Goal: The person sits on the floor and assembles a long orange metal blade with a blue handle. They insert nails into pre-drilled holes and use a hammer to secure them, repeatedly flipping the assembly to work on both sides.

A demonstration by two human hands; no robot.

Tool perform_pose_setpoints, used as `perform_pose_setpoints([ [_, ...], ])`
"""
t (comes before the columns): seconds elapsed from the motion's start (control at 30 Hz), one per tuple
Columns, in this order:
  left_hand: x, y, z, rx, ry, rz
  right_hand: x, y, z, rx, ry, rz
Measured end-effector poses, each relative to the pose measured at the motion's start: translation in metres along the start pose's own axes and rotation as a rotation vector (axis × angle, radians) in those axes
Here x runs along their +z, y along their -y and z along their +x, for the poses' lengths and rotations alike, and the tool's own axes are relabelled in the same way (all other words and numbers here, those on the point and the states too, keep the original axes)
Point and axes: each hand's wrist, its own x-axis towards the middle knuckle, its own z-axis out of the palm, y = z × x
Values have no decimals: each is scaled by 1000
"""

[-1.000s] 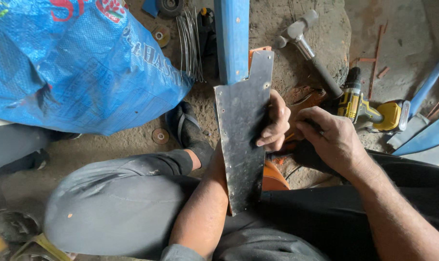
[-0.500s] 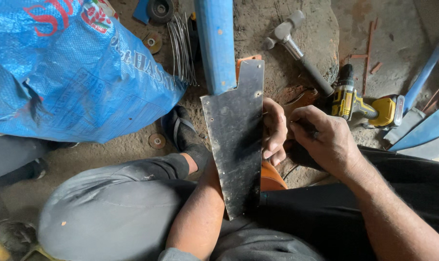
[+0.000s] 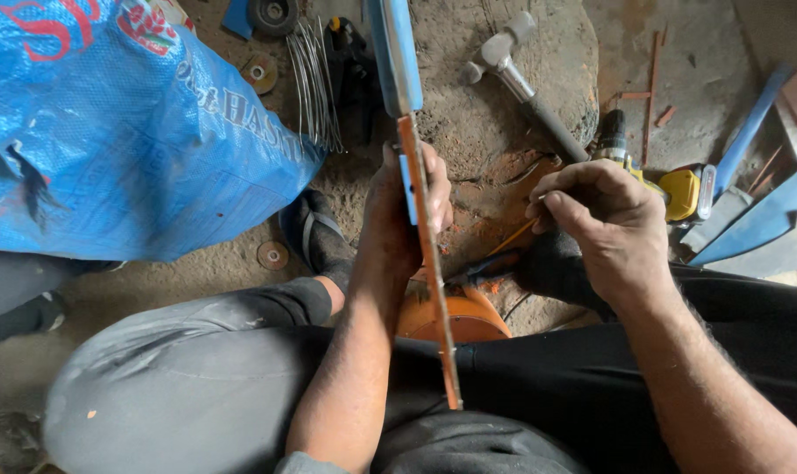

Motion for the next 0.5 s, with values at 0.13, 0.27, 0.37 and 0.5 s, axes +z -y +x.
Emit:
perform_pose_setpoints([
  [0.13,18,3,-5,41,-357,254,-2,-2,-1,3,57,222],
  [0.27,28,6,-5,35,-387,257,-1,-3,-6,-4,78,230],
  [0.37,26,6,-6,41,-326,273,0,-2,-5,-16,120,255],
  [0.5,24,8,-7,39,-275,293,2,0,-7,4,113,195],
])
